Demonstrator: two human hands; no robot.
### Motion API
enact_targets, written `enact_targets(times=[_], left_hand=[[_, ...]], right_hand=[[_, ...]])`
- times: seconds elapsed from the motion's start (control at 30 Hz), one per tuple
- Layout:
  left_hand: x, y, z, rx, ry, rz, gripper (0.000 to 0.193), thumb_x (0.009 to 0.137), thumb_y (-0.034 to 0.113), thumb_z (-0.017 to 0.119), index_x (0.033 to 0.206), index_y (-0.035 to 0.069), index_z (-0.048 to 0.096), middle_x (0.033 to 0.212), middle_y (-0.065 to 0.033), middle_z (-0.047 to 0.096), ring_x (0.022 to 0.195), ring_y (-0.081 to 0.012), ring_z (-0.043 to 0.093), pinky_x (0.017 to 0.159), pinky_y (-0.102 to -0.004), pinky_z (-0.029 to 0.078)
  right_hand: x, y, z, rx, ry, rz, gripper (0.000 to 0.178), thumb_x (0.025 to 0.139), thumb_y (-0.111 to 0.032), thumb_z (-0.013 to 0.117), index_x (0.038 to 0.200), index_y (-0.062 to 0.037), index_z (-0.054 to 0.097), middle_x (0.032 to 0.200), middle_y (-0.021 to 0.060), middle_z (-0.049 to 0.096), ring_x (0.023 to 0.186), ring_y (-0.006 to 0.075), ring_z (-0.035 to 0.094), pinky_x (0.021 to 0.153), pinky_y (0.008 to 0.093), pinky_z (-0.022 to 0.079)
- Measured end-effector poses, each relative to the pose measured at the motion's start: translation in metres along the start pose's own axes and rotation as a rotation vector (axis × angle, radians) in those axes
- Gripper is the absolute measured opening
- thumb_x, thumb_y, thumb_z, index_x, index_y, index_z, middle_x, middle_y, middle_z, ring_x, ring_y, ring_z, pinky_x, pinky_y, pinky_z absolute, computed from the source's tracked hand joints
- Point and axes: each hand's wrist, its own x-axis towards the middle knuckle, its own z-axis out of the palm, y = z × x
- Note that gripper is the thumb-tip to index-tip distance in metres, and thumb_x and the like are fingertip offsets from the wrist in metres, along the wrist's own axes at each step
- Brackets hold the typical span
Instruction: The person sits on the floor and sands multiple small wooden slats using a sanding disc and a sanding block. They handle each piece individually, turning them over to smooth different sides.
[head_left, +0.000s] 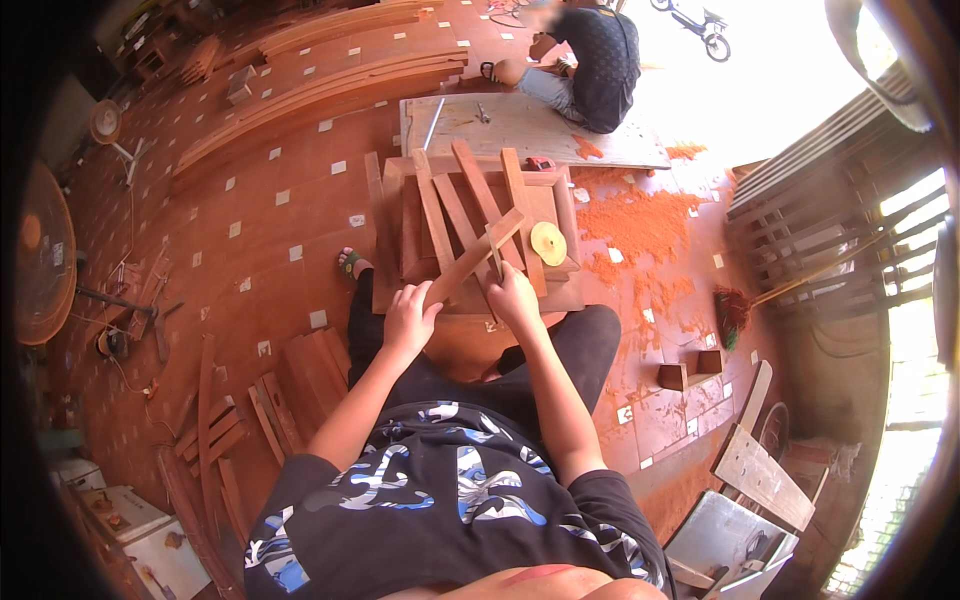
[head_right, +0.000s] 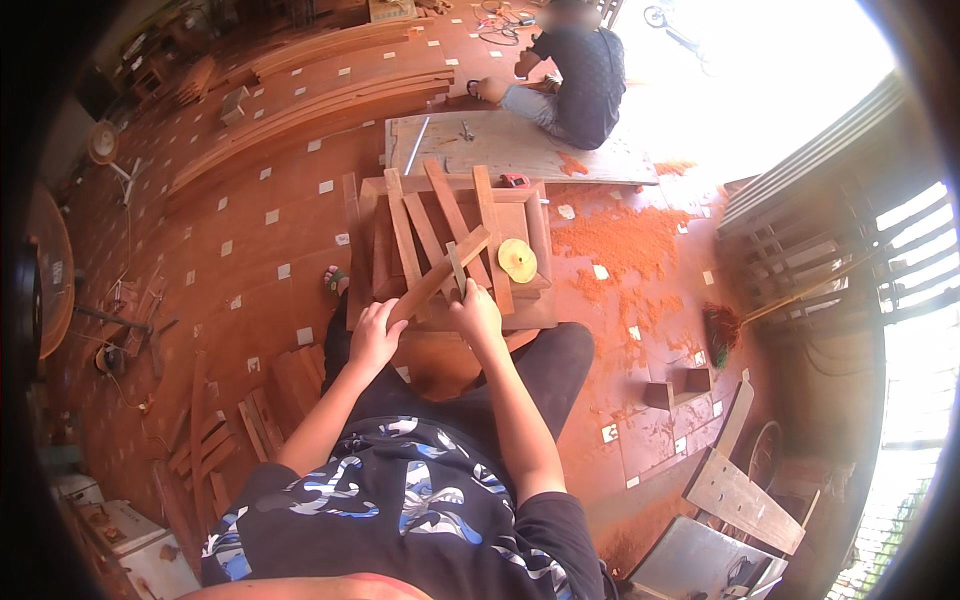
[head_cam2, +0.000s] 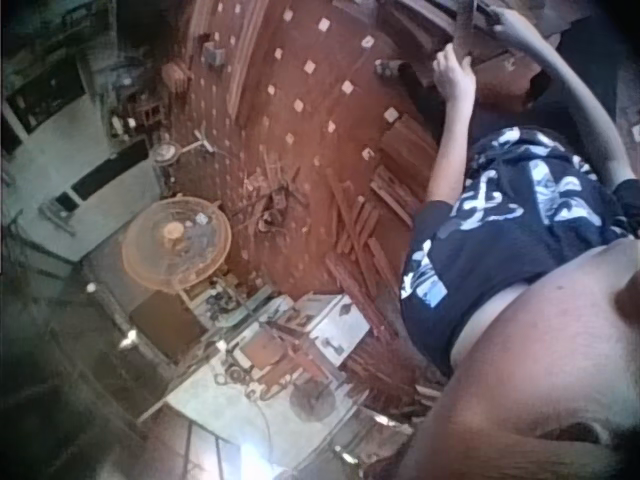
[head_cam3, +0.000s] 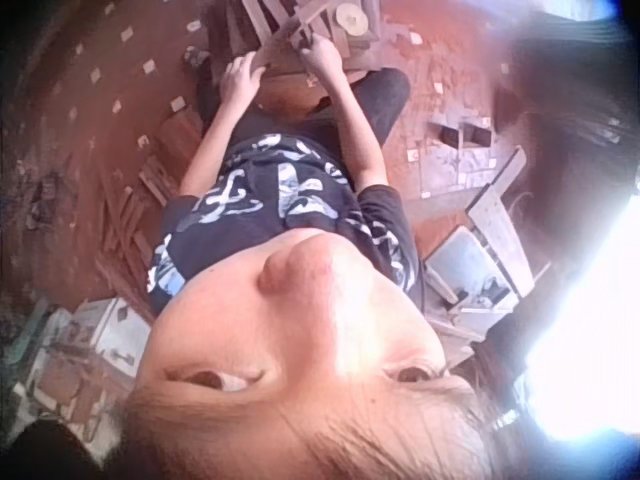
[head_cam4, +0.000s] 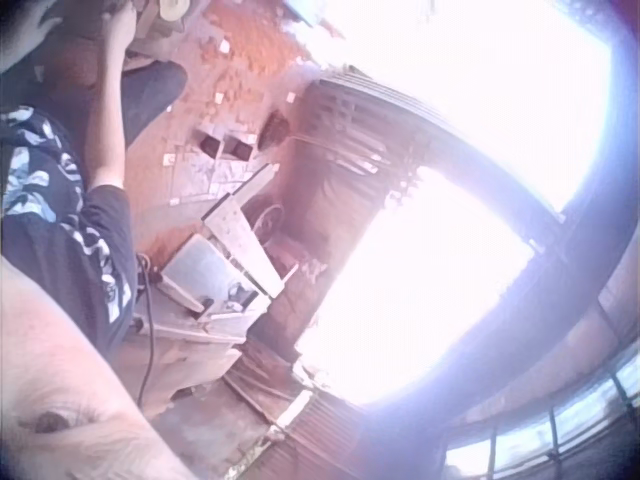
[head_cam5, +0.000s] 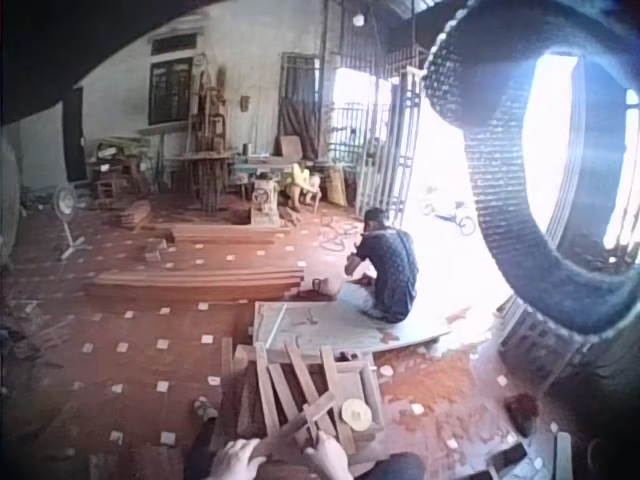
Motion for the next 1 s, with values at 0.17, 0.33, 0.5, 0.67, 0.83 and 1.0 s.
enact_targets(times=[0.17, 0.33, 0.5, 0.67, 0.83, 1.0], left_hand=[[0.012, -0.013, 0.001, -0.312, 0.031, -0.061, 0.034, 0.102, 0.023, 0.061, 0.128, 0.001, 0.066, 0.112, -0.0237, 0.071, 0.108, -0.0411, 0.067, 0.092, -0.0438, 0.053], [0.01, -0.022, 0.005, -0.389, 0.013, -0.051, 0.034, 0.102, 0.021, 0.059, 0.129, 0.001, 0.065, 0.116, -0.0266, 0.069, 0.11, -0.042, 0.067, 0.09, -0.0448, 0.055], [0.01, -0.02, -0.01, -0.265, -0.069, 0.014, 0.055, 0.088, 0.034, 0.076, 0.131, 0.003, 0.063, 0.118, -0.0237, 0.07, 0.112, -0.0405, 0.066, 0.094, -0.0452, 0.054], [-0.004, -0.025, -0.029, 0.022, -0.314, -0.221, 0.059, 0.08, 0.042, 0.08, 0.124, 0.006, 0.066, 0.113, -0.0214, 0.072, 0.108, -0.0395, 0.068, 0.092, -0.0474, 0.055], [-0.017, -0.038, -0.03, -0.072, -0.17, -0.289, 0.05, 0.08, 0.045, 0.081, 0.104, 0.003, 0.07, 0.093, -0.0248, 0.073, 0.094, -0.0417, 0.071, 0.081, -0.0496, 0.057], [-0.009, -0.044, -0.019, -0.075, -0.044, -0.157, 0.045, 0.082, 0.045, 0.079, 0.098, 0.004, 0.07, 0.085, -0.0232, 0.072, 0.087, -0.0427, 0.071, 0.074, -0.0505, 0.057]], right_hand=[[-0.003, -0.005, 0.005, 0.084, 0.015, -0.103, 0.069, 0.09, -0.015, 0.056, 0.155, -0.0085, 0.032, 0.118, 0.027, 0.066, 0.102, 0.0452, 0.066, 0.088, 0.0533, 0.052], [-0.009, -0.011, 0.01, 0.056, 0.094, -0.221, 0.037, 0.091, -0.014, 0.06, 0.127, -0.0076, 0.05, 0.108, 0.0224, 0.065, 0.095, 0.0456, 0.065, 0.083, 0.0513, 0.051], [-0.019, -0.037, 0.015, 0.017, 0.091, -0.247, 0.028, 0.084, -0.006, 0.065, 0.112, -0.0083, 0.067, 0.109, 0.018, 0.064, 0.097, 0.042, 0.065, 0.083, 0.0497, 0.052], [-0.034, -0.041, 0.026, -0.03, 0.004, -0.543, 0.043, 0.076, -0.006, 0.068, 0.116, -0.0178, 0.079, 0.101, 0.0114, 0.07, 0.093, 0.0335, 0.069, 0.081, 0.0449, 0.054], [-0.008, -0.038, 0.006, -0.037, 0.237, -0.238, 0.036, 0.08, -0.007, 0.063, 0.112, -0.0127, 0.079, 0.092, 0.0116, 0.07, 0.085, 0.0343, 0.07, 0.075, 0.0441, 0.056], [-0.021, -0.045, 0.02, -0.285, 0.249, -0.143, 0.039, 0.083, -0.017, 0.065, 0.121, -0.0151, 0.076, 0.093, 0.0118, 0.07, 0.085, 0.0318, 0.071, 0.073, 0.044, 0.057]])
